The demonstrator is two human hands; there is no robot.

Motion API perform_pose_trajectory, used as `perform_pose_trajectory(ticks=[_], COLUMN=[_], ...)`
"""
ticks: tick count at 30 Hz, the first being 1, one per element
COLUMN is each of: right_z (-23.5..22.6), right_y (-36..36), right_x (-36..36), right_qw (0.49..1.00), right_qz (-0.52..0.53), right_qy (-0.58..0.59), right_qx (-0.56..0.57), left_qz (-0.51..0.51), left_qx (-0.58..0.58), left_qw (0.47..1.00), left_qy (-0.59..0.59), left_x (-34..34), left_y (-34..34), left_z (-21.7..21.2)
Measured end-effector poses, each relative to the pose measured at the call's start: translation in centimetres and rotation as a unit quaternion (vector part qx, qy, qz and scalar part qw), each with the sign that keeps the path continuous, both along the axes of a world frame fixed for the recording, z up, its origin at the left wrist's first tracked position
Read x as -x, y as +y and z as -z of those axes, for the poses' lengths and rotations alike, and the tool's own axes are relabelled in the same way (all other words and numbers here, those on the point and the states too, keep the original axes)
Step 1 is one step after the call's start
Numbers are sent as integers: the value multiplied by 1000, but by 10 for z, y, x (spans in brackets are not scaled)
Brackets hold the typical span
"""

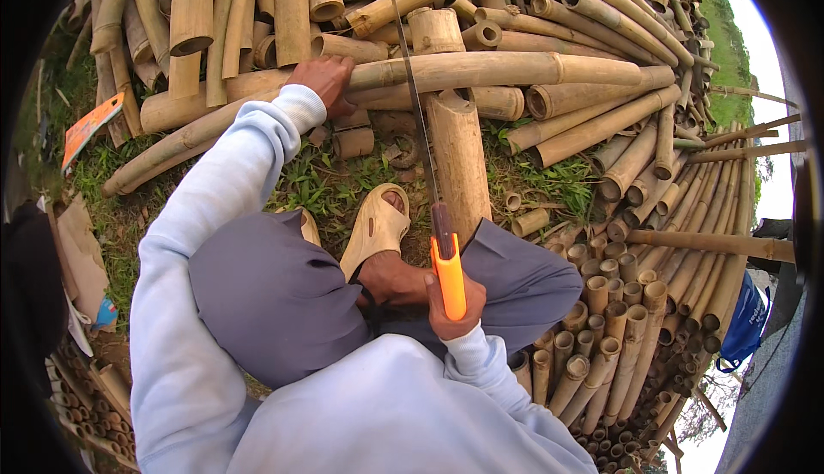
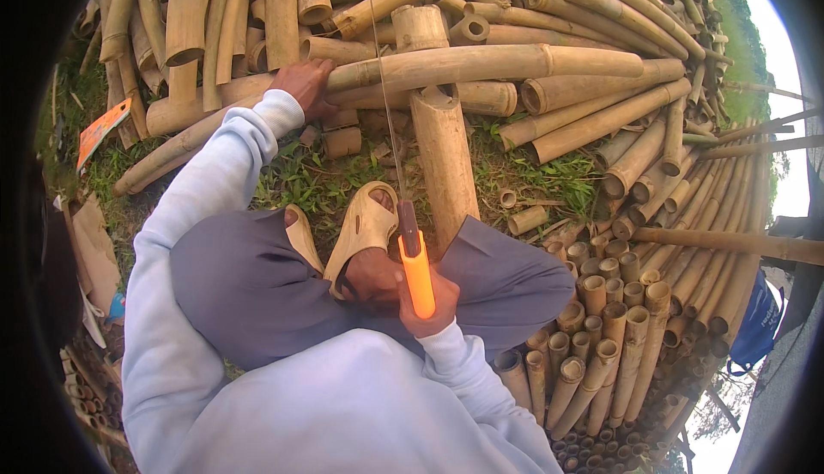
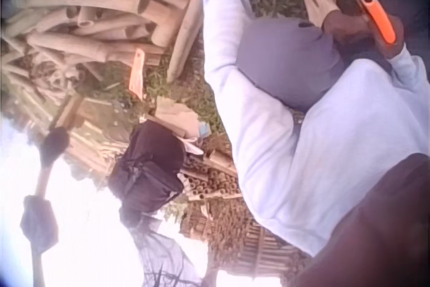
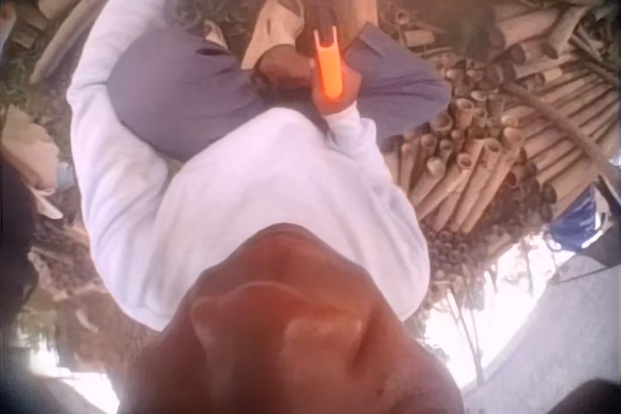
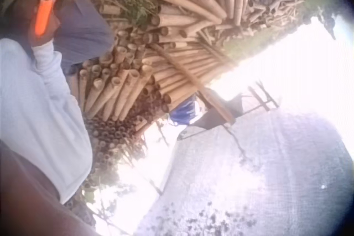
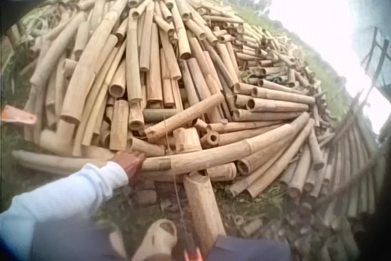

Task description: The person sits on the ground and uses a hand saw to cut bamboo poles into shorter sections. They repeatedly position bamboo pieces, saw through them, and place the cut pieces aside.

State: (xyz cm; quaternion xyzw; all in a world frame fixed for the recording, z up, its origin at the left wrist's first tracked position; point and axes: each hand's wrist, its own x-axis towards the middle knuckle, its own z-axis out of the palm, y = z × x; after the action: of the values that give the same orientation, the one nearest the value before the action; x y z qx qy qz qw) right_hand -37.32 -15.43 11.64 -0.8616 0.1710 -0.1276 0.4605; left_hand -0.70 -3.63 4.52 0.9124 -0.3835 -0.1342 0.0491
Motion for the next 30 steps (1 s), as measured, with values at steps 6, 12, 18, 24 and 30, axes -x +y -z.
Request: perform_pose_trajectory(ticks=[6,12,18,24,30], right_z=[11,12,-12,9,-2], right_y=[-17,-20,4,-24,-12], right_x=[-71,-97,44,-123,-4], right_qw=[999,996,999,988,998], right_qz=[22,34,-13,32,5], right_qy=[19,16,28,-72,49], right_qx=[-41,-85,23,-133,-29], left_qz=[27,15,-5,30,-11], left_qx=[19,-5,4,51,-21], left_qw=[999,1000,1000,998,1000], left_qy=[-12,1,5,-28,21], left_x=[1,3,0,3,-8], left_y=[-3,-4,1,-12,-4], left_z=[6,2,3,4,-3])
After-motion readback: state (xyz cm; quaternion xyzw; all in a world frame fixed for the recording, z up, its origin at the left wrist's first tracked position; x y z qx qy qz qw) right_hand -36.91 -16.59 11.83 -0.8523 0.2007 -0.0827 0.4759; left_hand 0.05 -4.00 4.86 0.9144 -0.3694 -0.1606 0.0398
